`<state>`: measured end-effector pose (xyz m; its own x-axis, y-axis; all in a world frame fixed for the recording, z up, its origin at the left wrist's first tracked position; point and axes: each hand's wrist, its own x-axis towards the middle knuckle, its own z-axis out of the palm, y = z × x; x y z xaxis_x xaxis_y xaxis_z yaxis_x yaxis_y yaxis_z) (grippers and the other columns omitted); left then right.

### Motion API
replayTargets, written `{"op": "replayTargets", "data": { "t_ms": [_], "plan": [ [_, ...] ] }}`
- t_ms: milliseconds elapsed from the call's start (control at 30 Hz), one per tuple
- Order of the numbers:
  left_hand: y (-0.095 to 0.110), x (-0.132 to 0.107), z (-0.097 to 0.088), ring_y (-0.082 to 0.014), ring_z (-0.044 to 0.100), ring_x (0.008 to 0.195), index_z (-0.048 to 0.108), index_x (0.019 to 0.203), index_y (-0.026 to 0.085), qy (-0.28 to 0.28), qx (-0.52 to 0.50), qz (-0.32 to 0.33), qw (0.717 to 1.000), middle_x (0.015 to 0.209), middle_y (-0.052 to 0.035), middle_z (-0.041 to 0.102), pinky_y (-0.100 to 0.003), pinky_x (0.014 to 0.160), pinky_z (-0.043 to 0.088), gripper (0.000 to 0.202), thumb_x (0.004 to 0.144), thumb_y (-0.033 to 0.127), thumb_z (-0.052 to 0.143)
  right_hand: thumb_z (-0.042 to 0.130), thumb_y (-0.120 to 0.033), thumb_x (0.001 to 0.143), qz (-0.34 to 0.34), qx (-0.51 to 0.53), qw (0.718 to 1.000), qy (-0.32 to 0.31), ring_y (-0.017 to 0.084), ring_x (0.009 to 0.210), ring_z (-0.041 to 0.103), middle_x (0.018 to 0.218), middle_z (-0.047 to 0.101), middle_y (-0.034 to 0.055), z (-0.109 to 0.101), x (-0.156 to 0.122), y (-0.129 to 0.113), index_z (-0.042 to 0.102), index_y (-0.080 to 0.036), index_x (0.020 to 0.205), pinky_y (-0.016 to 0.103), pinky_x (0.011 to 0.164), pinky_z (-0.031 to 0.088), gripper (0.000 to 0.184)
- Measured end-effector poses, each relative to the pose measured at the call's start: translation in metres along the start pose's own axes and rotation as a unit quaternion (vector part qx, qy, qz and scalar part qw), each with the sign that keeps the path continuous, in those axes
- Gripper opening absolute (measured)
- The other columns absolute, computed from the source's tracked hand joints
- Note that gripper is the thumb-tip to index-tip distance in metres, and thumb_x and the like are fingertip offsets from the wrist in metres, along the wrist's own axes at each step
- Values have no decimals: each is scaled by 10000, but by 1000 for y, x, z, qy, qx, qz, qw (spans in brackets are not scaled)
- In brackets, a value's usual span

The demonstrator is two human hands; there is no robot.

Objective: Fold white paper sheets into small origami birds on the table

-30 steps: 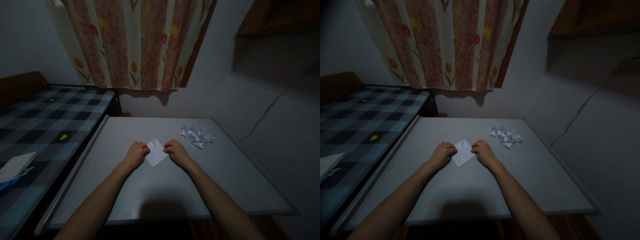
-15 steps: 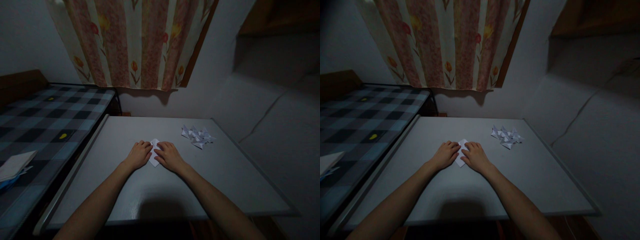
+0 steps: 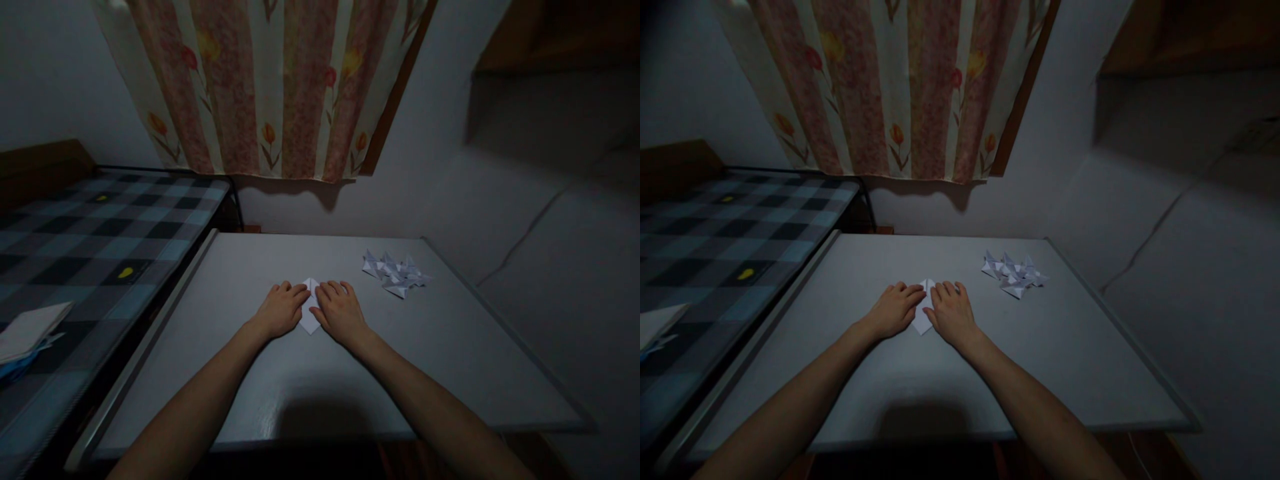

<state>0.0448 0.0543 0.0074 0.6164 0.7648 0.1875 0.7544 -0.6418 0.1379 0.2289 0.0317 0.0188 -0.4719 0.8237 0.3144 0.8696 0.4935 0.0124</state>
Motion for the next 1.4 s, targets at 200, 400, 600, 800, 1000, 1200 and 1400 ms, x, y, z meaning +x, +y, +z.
{"op": "replayTargets", "data": {
  "t_ms": [200,400,600,800,1000,1200,1400],
  "plan": [
    [1,1,1,-266,514,1000,508,1255,236,-11,1,-1,1000,1433,-32,455,-415,826,407,473,793,142,466,566,-326,884,-16,42,999,-24,261,1134,495,1240,586,106,5,-3,4,587,-191,1146,415,962,361,295],
    [-1,3,4,-260,526,1007,500,1284,235,-4,-34,-14,999,1410,-47,482,-412,843,411,496,798,147,455,531,-363,904,-18,28,999,-32,276,1158,478,1268,574,114,6,-4,1,620,-202,1121,444,967,351,285],
    [-2,3,6,-256,527,1008,470,1319,225,-4,-28,-5,1000,1397,-52,493,-406,852,408,516,808,160,456,516,-318,907,-5,4,1000,-24,278,1091,513,1155,634,135,3,-1,-5,587,-149,1164,445,963,346,316],
    [3,6,7,-269,538,1015,436,1360,264,-10,-3,-15,1000,1386,-56,497,-418,840,406,512,850,214,432,481,-266,915,38,15,999,11,273,1109,518,1231,602,150,5,-3,-2,552,-138,1208,455,977,329,328],
    [5,9,8,-254,578,960,433,1343,245,-15,-2,8,1000,1452,-53,427,-408,842,419,514,832,192,445,526,-278,892,42,54,998,3,264,1143,516,1241,596,151,5,-3,-1,523,-143,1255,425,976,354,388],
    [2,6,4,-244,579,972,506,1218,220,-8,-21,10,1000,1293,-73,556,-385,853,435,387,832,211,481,549,-293,881,32,139,989,-27,234,1152,549,1278,584,142,9,-2,5,428,-139,1341,385,967,402,500],
    [-3,1,0,-292,481,1175,467,1281,178,40,-21,-26,999,1410,-117,447,-438,952,394,485,823,316,546,502,-387,912,-20,135,988,-71,262,1288,449,1395,488,146,19,-5,12,438,-144,1352,442,1068,335,506]
  ]
}}
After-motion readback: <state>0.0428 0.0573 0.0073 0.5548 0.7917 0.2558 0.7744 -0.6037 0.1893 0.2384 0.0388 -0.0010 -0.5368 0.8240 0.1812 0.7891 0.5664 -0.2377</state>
